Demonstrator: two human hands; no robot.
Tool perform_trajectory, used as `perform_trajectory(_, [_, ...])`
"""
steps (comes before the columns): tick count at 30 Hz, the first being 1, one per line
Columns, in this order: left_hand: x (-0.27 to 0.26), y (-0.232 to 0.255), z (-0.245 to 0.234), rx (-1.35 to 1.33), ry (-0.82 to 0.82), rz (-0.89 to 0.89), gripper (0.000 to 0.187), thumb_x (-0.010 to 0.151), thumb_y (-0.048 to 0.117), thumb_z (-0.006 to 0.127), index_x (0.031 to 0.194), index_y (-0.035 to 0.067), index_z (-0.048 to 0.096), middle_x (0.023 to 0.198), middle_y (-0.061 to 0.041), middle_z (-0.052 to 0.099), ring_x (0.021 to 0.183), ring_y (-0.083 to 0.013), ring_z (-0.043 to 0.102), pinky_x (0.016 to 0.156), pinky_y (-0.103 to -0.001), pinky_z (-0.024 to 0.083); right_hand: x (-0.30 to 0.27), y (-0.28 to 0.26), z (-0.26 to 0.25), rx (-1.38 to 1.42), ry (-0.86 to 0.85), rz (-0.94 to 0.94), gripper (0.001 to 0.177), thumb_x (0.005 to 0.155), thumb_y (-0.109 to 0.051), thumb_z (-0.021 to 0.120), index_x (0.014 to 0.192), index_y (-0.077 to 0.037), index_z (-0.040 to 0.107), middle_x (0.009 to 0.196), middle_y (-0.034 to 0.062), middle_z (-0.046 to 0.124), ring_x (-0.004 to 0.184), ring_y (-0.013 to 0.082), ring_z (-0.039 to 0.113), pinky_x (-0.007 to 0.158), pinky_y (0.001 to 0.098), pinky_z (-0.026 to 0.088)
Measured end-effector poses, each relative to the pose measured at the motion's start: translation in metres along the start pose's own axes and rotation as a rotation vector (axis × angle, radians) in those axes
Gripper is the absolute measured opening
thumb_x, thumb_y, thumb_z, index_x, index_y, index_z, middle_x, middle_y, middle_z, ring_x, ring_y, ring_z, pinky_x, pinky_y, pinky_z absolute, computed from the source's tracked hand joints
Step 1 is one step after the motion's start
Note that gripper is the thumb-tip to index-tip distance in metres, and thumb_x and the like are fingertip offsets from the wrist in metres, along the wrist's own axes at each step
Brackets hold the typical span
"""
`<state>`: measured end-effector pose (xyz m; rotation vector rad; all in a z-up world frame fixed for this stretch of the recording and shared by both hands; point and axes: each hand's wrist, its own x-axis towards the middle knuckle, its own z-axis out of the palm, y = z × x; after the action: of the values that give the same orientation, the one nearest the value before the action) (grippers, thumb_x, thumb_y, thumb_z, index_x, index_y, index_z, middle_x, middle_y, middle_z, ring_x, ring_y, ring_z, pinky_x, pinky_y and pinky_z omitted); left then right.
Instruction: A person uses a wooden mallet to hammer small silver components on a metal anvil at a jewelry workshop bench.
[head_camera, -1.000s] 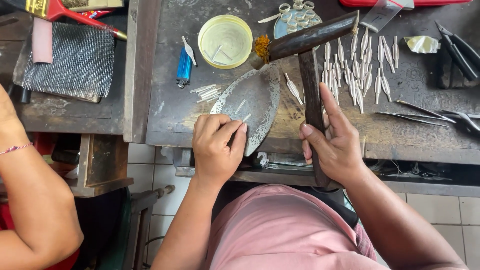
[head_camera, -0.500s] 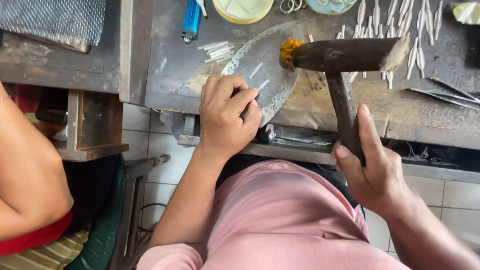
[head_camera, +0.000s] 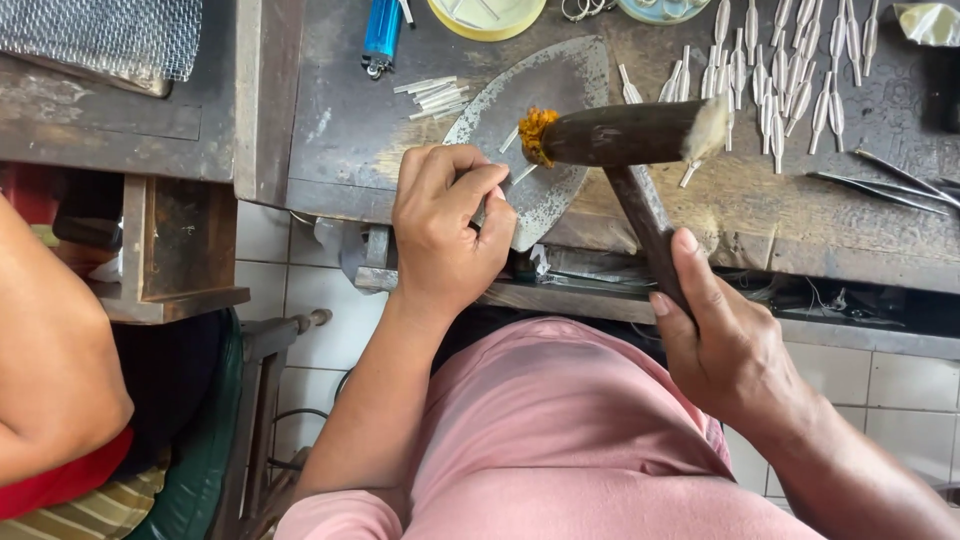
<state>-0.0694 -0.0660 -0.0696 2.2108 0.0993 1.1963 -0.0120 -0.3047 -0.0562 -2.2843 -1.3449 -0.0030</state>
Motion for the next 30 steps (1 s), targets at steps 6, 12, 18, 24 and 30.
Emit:
perform_trajectory(6, [0.003, 0.002, -0.001, -0.002, 0.015, 0.003, 0.014, 0.069, -0.011, 0.050, 0.077, -0.004, 0.058, 0.076, -0.012, 0.051, 0.070, -0.0281, 0.046, 0.064, -0.037, 0.040, 0.010, 0.002, 0.002, -0.005, -0.074, -0.040, 0.056, 0.086, -0.004, 0.050, 0.134, 0.003, 0.023, 0.086, 0.0204, 0.055, 0.058, 0.0291, 0.051, 0.049, 0.0375, 0.042])
perform_trajectory(12, [0.003, 0.004, -0.001, -0.006, 0.047, -0.037, 0.016, 0.068, -0.012, 0.049, 0.076, -0.003, 0.060, 0.075, -0.011, 0.051, 0.069, -0.0260, 0.046, 0.063, -0.034, 0.041, 0.006, -0.001, 0.000, 0.002, -0.031, -0.062, 0.055, 0.085, -0.003, 0.050, 0.133, 0.003, 0.025, 0.091, 0.0233, 0.057, 0.060, 0.0292, 0.053, 0.049, 0.0378, 0.043])
perform_trajectory(18, [0.006, 0.008, -0.004, 0.008, 0.049, -0.069, 0.013, 0.070, -0.009, 0.049, 0.077, -0.005, 0.059, 0.077, -0.011, 0.052, 0.070, -0.0265, 0.047, 0.064, -0.035, 0.041, 0.011, -0.001, 0.004, -0.061, -0.066, -0.056, 0.053, 0.085, -0.008, 0.051, 0.133, 0.001, 0.028, 0.081, 0.0135, 0.054, 0.054, 0.0254, 0.050, 0.041, 0.0358, 0.041])
perform_trajectory(24, [0.003, 0.007, -0.003, 0.021, 0.043, -0.101, 0.013, 0.071, -0.007, 0.050, 0.079, -0.005, 0.059, 0.078, -0.012, 0.053, 0.072, -0.0271, 0.048, 0.065, -0.035, 0.042, 0.005, 0.000, 0.009, -0.059, -0.082, -0.037, 0.054, 0.083, -0.010, 0.053, 0.132, -0.004, 0.030, 0.071, 0.0072, 0.049, 0.048, 0.0233, 0.045, 0.036, 0.0353, 0.039])
perform_trajectory(30, [0.003, 0.006, -0.002, 0.044, 0.040, -0.107, 0.012, 0.070, -0.006, 0.051, 0.078, -0.004, 0.060, 0.078, -0.012, 0.053, 0.072, -0.0270, 0.048, 0.064, -0.035, 0.043, 0.007, 0.003, 0.004, -0.013, -0.102, -0.005, 0.056, 0.084, -0.012, 0.050, 0.134, -0.006, 0.027, 0.067, 0.0059, 0.046, 0.048, 0.0216, 0.046, 0.040, 0.0354, 0.040])
